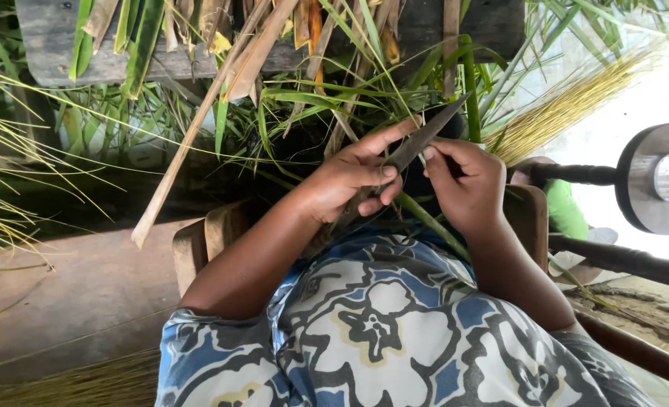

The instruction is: Stripping the green leaf material from the central rib of plant leaves using a knife to collect fibers

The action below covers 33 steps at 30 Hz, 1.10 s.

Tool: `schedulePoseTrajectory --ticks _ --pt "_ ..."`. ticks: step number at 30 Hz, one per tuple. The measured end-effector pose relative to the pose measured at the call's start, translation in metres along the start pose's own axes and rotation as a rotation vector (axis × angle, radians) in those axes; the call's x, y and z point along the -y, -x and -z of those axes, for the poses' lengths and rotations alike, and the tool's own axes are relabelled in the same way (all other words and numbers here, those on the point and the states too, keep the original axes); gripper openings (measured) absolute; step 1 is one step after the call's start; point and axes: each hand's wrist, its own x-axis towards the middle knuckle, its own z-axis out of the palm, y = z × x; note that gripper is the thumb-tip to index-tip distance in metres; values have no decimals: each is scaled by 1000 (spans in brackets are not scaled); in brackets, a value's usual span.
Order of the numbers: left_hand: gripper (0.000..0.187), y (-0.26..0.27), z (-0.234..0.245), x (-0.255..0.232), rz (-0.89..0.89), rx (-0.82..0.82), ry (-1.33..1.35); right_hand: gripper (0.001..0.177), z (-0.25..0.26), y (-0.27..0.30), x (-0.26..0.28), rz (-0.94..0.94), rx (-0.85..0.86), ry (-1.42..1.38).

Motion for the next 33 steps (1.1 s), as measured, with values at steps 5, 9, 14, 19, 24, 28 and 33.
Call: schedulePoseTrajectory --ticks 5,9,14,19,24,28,33 --pt "60 1 -10 6 56 14 142 8 -1 -2 12 138 -56 119" --pt "64 3 -21 13 87 41 283 3 -4 5 4 249 -137 121" --pt "63 0 -20 20 63 60 228 3 -2 9 -6 292 -192 105" --pt "57 -4 -17 33 -119 -89 -59 7 0 13 -10 -138 -66 -236" --pt "52 -5 -8 30 -165 -172 -94 5 -5 19 -11 -201 -61 -163" --pt "54 -3 6 20 -165 -173 -26 11 -6 28 -13 -278 -51 -195" --pt "56 0 -13 21 -109 -101 68 9 -2 26 -16 -313 -84 -218"
